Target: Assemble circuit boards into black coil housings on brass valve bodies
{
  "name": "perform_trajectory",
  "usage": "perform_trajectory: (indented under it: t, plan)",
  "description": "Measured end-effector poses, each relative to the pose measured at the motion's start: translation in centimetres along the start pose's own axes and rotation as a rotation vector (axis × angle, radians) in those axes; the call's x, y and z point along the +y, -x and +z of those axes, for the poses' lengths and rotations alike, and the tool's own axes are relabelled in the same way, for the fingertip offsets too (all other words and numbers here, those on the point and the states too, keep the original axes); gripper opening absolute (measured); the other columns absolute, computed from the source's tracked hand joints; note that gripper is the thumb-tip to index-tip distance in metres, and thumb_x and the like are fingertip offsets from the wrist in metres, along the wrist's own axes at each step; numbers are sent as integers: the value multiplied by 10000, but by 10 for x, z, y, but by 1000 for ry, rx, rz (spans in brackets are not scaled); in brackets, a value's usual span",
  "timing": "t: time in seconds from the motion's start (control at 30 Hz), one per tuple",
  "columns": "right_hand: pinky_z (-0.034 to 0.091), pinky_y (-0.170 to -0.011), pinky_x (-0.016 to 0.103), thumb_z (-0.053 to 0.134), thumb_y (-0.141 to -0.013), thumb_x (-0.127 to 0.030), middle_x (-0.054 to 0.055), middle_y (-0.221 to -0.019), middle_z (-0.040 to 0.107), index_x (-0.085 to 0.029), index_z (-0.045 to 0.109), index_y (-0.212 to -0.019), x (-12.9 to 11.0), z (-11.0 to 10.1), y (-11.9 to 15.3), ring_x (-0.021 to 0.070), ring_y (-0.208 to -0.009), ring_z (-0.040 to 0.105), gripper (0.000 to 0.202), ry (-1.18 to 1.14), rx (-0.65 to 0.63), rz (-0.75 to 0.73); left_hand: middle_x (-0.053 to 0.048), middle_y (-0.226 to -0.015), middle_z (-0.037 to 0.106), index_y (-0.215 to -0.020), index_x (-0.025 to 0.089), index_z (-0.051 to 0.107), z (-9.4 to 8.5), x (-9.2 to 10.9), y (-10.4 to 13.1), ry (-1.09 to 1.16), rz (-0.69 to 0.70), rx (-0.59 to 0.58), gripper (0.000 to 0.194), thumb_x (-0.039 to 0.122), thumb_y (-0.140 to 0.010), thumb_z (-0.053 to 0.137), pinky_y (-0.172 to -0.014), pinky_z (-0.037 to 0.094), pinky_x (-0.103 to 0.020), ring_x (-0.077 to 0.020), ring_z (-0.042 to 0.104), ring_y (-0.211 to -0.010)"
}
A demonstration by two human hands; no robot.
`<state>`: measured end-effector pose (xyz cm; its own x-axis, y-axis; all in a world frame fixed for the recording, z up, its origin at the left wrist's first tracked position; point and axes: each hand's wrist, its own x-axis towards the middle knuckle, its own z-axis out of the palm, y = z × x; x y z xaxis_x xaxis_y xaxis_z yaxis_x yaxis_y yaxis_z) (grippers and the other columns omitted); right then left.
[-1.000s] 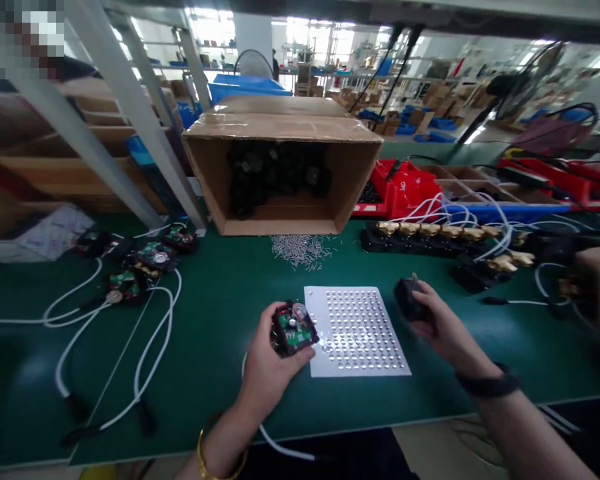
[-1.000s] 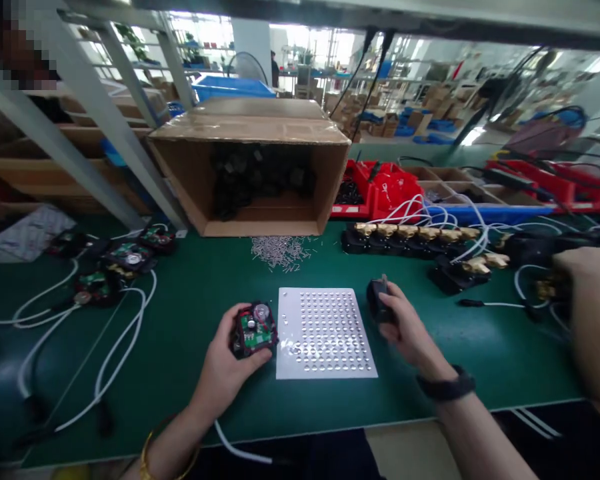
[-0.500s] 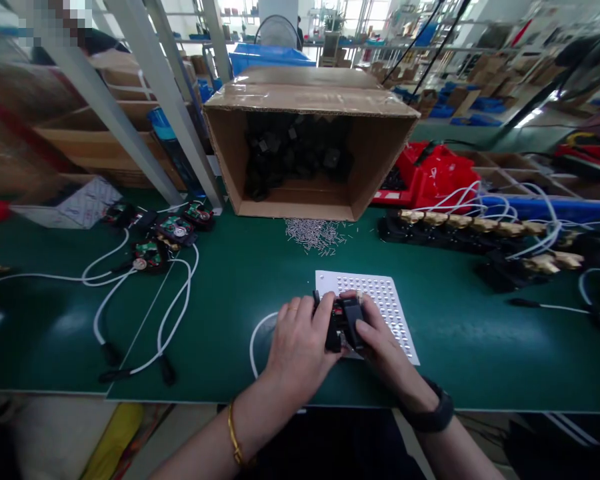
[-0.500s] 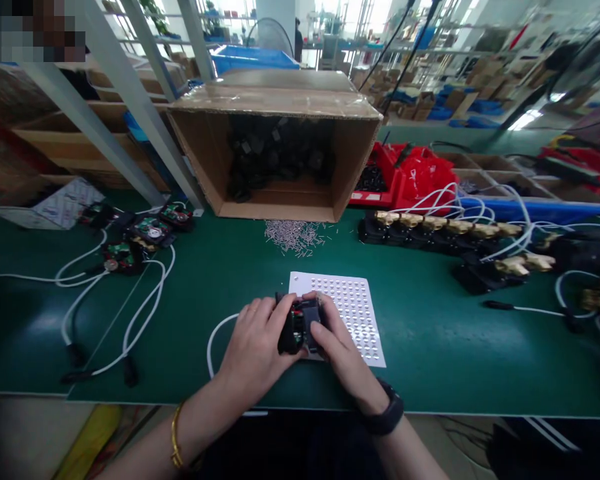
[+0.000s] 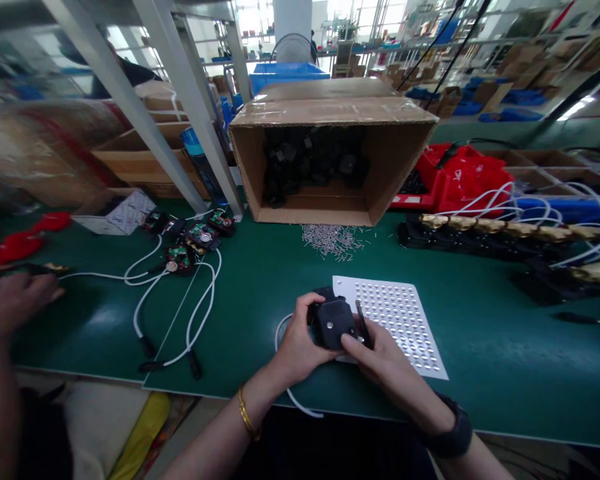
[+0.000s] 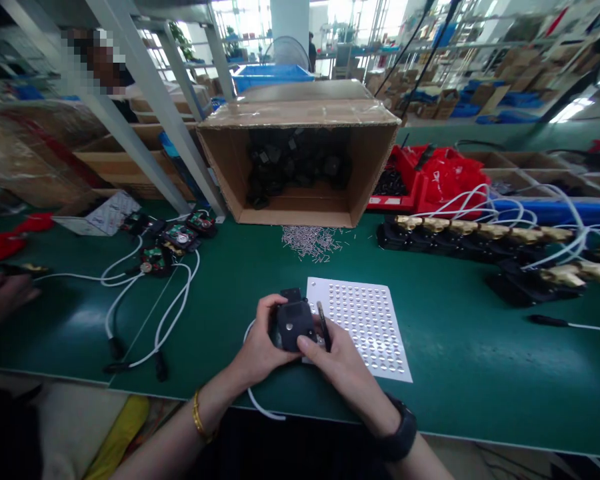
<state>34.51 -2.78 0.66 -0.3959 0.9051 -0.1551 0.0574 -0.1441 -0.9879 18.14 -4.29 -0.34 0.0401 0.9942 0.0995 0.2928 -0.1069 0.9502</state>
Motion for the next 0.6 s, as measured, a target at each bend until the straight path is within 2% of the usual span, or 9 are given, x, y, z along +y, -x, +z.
perform_trajectory:
  t: [0.07,0.17,0.27,0.4,0.43,0.47,0.53,0.6]
  plan:
    - [503,-637,289,662,-767,-417,7,-662,578,-159,572,-1088,2,5,0,191,-696,603,421,-106,-8,81,-68,-1142,502,-1141,207,339,-1,-5,2,58,-25,-8,714,144,-571,764,-889,437,-366,-214,550,-1007]
    - [367,-392,185,690,-745,-416,-53,-549,482,-152,578,-1057,2,12,1,76,-409,423,423,-205,19,131,-68,-1132,505,-1144,208,326,0,-8,3,78,-32,-9,711,124,-579,750,-890,441,-366,-211,556,-1001]
    - [221,-308,158,721,-716,-410,-62,-550,472,-143,581,-1022,1,19,1,27,-343,272,430,-254,47,141,-86,-1165,507,-1174,202,320,3,-6,1,58,-36,0,715,134,-598,738,-894,443,-361,-214,556,-1017]
    - [171,-304,133,724,-719,-404,-69,-559,444,-148,580,-917,0,16,8,6,-353,208,354,-393,58,169,-110,-1344,409,-1370,242,176,-2,0,7,-124,-25,-8,989,187,-580,768,-976,388,-369,-245,472,-1171]
    - [167,-307,127,720,-724,-404,-78,-552,418,-160,574,-875,-1,11,11,2,-358,178,322,-468,50,185,-97,-1332,432,-1396,260,154,-8,3,12,-220,-51,1,980,186,-613,739,-965,390,-366,-243,476,-1166]
    - [163,-310,122,719,-724,-407,-84,-549,399,-172,565,-836,-2,5,16,1,-364,151,302,-542,43,196,-81,-1254,508,-1400,266,187,-16,5,17,-316,-101,3,889,183,-668,684,-919,414,-358,-236,520,-1107]
    - [164,-313,121,716,-716,-429,-77,-569,414,-190,557,-805,-6,-13,24,0,-371,133,300,-607,36,187,-34,-883,642,-1321,237,401,-39,10,27,-438,-247,-38,549,193,-786,517,-721,460,-305,-197,612,-814]
    - [219,-316,139,705,-714,-444,-32,-652,510,-201,579,-879,-12,-29,28,11,-370,215,320,-449,37,104,15,-576,562,-1129,187,592,-68,15,29,-441,-355,-83,344,248,-842,412,-526,401,-252,-154,541,-533]
